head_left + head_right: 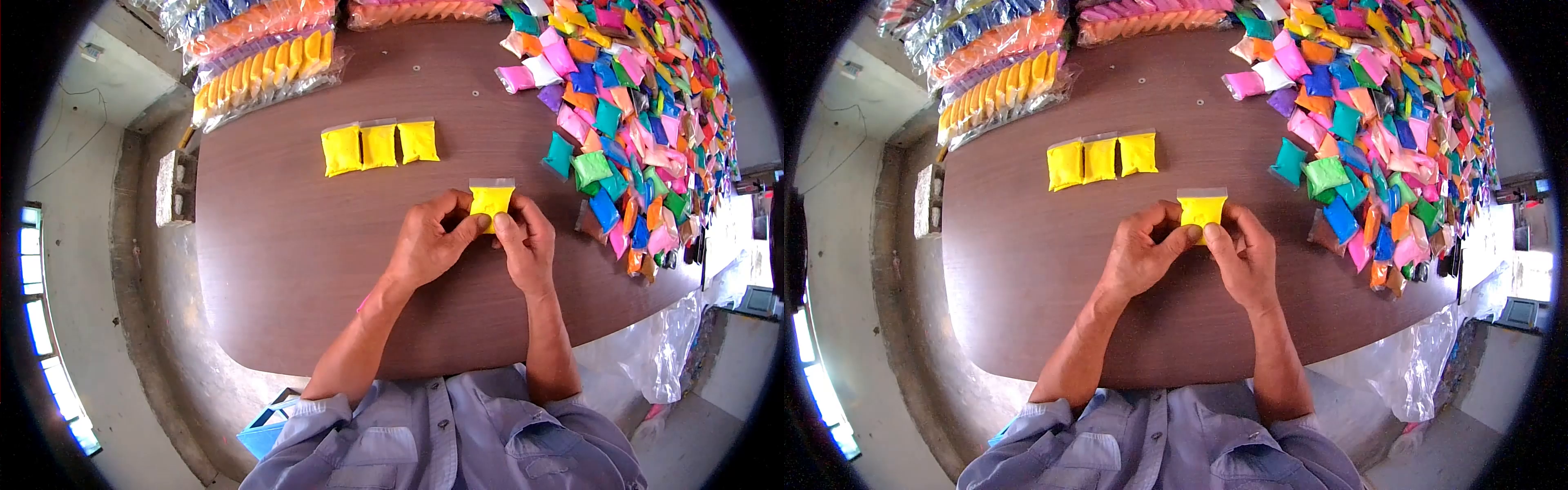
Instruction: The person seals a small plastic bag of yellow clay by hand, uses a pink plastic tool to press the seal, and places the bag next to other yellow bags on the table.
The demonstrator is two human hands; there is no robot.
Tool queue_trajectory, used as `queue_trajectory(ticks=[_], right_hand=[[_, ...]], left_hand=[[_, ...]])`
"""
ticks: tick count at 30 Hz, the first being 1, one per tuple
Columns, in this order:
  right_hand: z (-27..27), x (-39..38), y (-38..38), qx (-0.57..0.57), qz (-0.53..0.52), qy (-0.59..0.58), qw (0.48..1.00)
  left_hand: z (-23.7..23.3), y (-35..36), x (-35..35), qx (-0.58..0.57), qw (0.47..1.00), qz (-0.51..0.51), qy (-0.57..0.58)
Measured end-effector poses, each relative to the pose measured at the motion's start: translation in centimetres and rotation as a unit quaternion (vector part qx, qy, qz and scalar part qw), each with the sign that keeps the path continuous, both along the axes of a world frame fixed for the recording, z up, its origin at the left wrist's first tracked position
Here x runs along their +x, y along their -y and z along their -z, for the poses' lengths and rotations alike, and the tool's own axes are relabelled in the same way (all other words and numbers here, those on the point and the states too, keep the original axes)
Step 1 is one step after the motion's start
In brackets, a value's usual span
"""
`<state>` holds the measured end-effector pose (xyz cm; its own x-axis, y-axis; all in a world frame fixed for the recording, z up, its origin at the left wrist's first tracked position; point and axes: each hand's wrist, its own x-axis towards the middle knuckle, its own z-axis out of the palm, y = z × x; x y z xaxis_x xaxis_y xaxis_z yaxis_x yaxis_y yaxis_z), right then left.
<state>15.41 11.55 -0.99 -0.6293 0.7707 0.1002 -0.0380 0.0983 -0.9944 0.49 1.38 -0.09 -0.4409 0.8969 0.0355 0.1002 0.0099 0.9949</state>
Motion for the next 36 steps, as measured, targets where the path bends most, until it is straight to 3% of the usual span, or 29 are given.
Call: queue_trajectory(ticks=[9,15,21,24,29,31,36], right_hand=[[0.3,0.6,-0.3,-0.01,0.032,0.016,0.999],[0.7,0.5,-0.4,0.009,0.007,0.014,1.0],[0.7,0.5,-0.3,-0.011,0.014,0.006,1.0],[0.7,0.7,-0.4,-0.021,-0.003,-0.005,1.0],[-0.1,0.5,-0.1,-0.014,-0.031,0.002,0.999],[-0.4,-0.1,0.0,-0.017,0.008,-0.049,0.999],[0.9,0.9,-0.5,-0.036,0.004,-0.03,0.999]], left_hand=[[-0.3,-0.3,0.8,-0.01,0.999,0.03,0.029],[0.1,-0.2,0.5,-0.013,1.0,0.003,-0.017],[-0.9,-0.1,0.5,-0.034,0.999,0.027,0.028],[-0.2,-0.2,0.7,0.02,0.997,0.012,0.071],[0.0,0.0,0.1,-0.021,1.0,0.0,-0.019],[0.3,0.0,0.1,-0.022,0.999,0.005,-0.028],[0.2,-0.1,0.5,-0.008,0.999,0.014,-0.041]])
